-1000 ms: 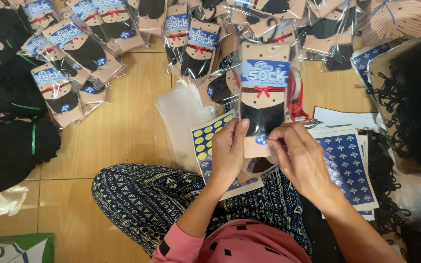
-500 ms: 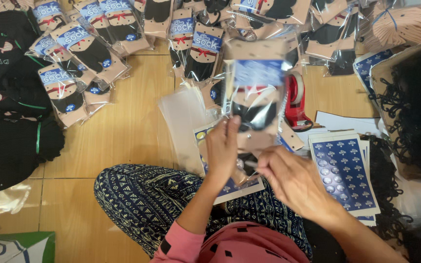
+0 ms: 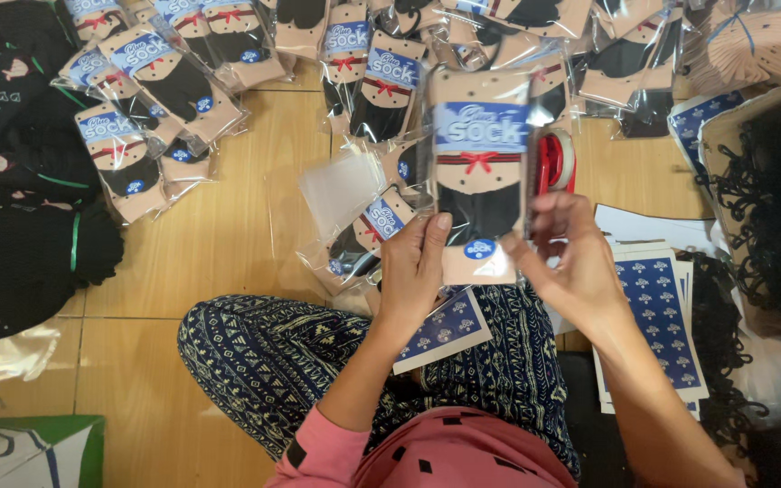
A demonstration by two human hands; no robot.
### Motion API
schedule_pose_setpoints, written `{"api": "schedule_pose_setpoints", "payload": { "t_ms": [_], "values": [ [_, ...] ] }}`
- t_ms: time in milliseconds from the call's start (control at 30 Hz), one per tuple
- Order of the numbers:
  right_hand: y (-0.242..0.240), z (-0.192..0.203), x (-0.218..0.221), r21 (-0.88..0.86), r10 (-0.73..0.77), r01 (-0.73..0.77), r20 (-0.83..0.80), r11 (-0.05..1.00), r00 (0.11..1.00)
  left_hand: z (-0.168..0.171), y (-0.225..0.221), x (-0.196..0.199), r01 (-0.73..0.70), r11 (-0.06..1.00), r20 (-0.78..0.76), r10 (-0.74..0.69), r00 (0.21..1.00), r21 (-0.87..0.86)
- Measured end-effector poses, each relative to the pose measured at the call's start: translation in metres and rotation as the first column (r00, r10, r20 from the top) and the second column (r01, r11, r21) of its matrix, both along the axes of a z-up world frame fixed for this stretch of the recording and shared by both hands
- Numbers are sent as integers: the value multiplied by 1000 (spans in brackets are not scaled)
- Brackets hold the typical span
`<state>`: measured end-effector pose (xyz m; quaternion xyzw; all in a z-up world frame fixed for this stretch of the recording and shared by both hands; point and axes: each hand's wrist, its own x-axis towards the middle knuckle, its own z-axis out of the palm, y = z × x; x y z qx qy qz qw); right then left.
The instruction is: The person packages socks by sliding them into clear plastic sleeves, attaching plastic hangers, and applying adhesive labels to the packages.
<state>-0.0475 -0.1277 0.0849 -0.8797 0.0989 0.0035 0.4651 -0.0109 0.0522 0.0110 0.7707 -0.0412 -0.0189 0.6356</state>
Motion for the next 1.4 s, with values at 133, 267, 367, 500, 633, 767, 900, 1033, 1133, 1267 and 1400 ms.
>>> {"api": "schedule_pose_setpoints", "payload": {
  "t_ms": [133, 267, 367, 500, 633, 767, 900, 1033, 1133, 1267, 1400],
  "values": [
    [-16, -46, -7, 581, -39, 33, -2, 813, 999, 17, 32, 24, 250, 948, -162, -282, 946, -196],
    [-19, -99, -41, 808, 11, 453, -493, 377, 870, -44, 110, 68, 265, 924, -28, -267, 963, 275],
    [33, -96, -63, 778, 2, 567, -590, 271, 808, -190, 156, 74, 222, 720, -108, -202, 973, 658],
    [94, -81, -55, 625, -44, 702, -735, 342, 676, -200, 152, 56, 341, 614, -273, -206, 940, 711],
    [115, -127, -46, 573, -188, 724, -719, 383, 669, -177, 138, 56, 335, 465, -275, -194, 942, 820],
    [113, -75, -31, 524, -228, 687, -687, 504, 691, -134, 144, 55, 416, 576, -409, -151, 900, 703],
    [52, -95, -64, 624, -279, 629, -571, 463, 772, -71, 140, 41, 289, 613, -303, -84, 949, 736],
    [-19, -177, -91, 890, -11, 229, -245, 394, 969, -17, 88, 18, 546, 799, -447, -404, 798, 252],
    [-74, -258, -130, 823, -45, 445, -460, 353, 887, -40, 63, 43, 822, 542, -94, -840, 534, -175],
    [-128, -300, -174, 859, -71, 475, -471, 190, 879, -85, 19, 114, 664, 698, 60, -676, 734, -268],
    [-148, -299, -144, 920, -92, 353, -342, 169, 935, -145, -38, 183, 425, 758, 22, -500, 866, 494]
  ]
}}
